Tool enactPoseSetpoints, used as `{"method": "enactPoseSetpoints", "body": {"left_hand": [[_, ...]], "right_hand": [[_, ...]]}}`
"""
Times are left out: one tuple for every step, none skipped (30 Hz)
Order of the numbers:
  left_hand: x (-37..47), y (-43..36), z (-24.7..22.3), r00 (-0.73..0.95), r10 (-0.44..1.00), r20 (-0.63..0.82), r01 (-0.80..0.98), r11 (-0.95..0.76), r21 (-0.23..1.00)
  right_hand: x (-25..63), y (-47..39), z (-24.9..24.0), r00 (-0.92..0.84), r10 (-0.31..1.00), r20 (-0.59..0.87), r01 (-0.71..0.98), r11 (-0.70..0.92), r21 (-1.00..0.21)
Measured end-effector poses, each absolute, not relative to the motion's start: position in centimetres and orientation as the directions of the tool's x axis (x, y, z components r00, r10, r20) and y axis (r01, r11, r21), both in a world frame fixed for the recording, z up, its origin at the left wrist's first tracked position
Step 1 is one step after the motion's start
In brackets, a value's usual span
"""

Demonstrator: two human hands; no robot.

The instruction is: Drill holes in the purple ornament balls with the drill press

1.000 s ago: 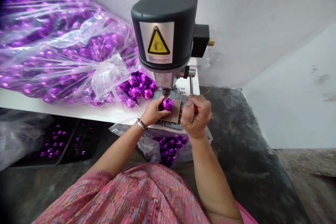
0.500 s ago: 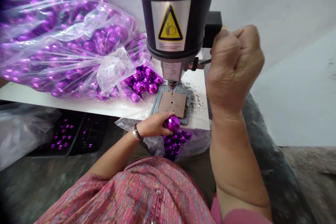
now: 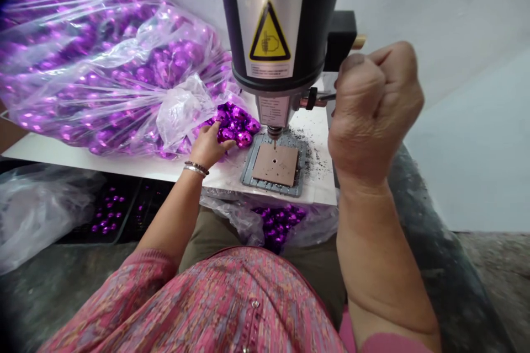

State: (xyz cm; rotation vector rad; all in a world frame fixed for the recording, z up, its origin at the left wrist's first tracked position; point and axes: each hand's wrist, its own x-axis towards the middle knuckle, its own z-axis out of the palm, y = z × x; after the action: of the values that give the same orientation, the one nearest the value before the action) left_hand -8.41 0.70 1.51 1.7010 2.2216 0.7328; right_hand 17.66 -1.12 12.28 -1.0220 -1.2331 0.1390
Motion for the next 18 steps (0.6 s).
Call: {"method": "enactPoseSetpoints", "body": {"left_hand": [[-8.7,1.1,1.5,-0.263,0.963,0.062,0.843,0.198,0.5],[-8.9,1.2,1.5,-0.244,0.969,0.033,0.853,0.198,0.482],[-9.0,1.2,1.5,-0.235,0.972,0.023,0.857,0.196,0.477],[-8.9,0.9,1.7,-0.233,0.972,0.031,0.852,0.189,0.489],[-8.8,0.5,1.9,-0.232,0.972,0.047,0.834,0.174,0.523],[-8.5,0.1,2.0,-0.229,0.972,0.056,0.796,0.154,0.586],[-8.1,-0.5,2.2,-0.221,0.974,0.044,0.725,0.134,0.676],[-7.6,-1.0,2.3,-0.201,0.98,0.007,0.616,0.121,0.778],[-7.0,-1.5,2.2,-0.165,0.985,-0.054,0.473,0.127,0.872],[-6.2,-1.9,2.1,-0.116,0.985,-0.13,0.315,0.161,0.935],[-5.5,-2.2,1.8,-0.063,0.977,-0.205,0.172,0.213,0.962],[-4.7,-2.4,1.5,-0.015,0.963,-0.269,0.068,0.269,0.961],[-3.9,-2.4,1.1,0.016,0.949,-0.316,0.008,0.316,0.949],[-3.2,-2.4,0.7,0.029,0.938,-0.345,-0.013,0.345,0.938],[-2.6,-2.2,0.3,0.031,0.934,-0.355,-0.004,0.355,0.935],[-2.1,-2.0,-0.1,0.025,0.938,-0.345,0.023,0.344,0.939],[-1.7,-1.8,-0.4,0.01,0.948,-0.319,0.059,0.318,0.946],[-1.5,-1.5,-0.8,-0.013,0.959,-0.283,0.101,0.283,0.954]], "right_hand": [[17.7,-1.1,12.2,0.383,0.595,0.707,0.418,0.57,-0.707],[17.7,-1.1,12.2,0.381,0.594,0.708,0.416,0.574,-0.705],[17.7,-1.2,12.1,0.379,0.588,0.715,0.416,0.582,-0.699],[17.6,-1.2,12.1,0.376,0.582,0.721,0.414,0.591,-0.692],[17.6,-1.2,12.1,0.372,0.575,0.728,0.415,0.599,-0.685],[17.6,-1.2,12.1,0.365,0.575,0.732,0.421,0.6,-0.681],[17.7,-1.1,12.1,0.362,0.574,0.734,0.427,0.597,-0.679],[17.7,-0.9,12.2,0.354,0.576,0.737,0.435,0.596,-0.675],[17.8,-0.7,12.4,0.342,0.574,0.744,0.441,0.601,-0.667],[17.9,-0.4,12.7,0.326,0.573,0.752,0.445,0.609,-0.656],[18.0,0.0,13.0,0.306,0.576,0.758,0.445,0.618,-0.649],[18.1,0.3,13.4,0.292,0.586,0.756,0.439,0.62,-0.65],[18.2,0.7,14.0,0.277,0.612,0.74,0.43,0.61,-0.666],[18.3,1.0,14.5,0.267,0.652,0.71,0.418,0.585,-0.695],[18.4,1.1,15.1,0.268,0.695,0.667,0.4,0.549,-0.734],[18.5,1.3,15.7,0.267,0.741,0.616,0.383,0.505,-0.774],[18.5,1.3,16.2,0.269,0.778,0.568,0.368,0.461,-0.807],[18.5,1.3,16.6,0.27,0.804,0.529,0.358,0.426,-0.831]]}}
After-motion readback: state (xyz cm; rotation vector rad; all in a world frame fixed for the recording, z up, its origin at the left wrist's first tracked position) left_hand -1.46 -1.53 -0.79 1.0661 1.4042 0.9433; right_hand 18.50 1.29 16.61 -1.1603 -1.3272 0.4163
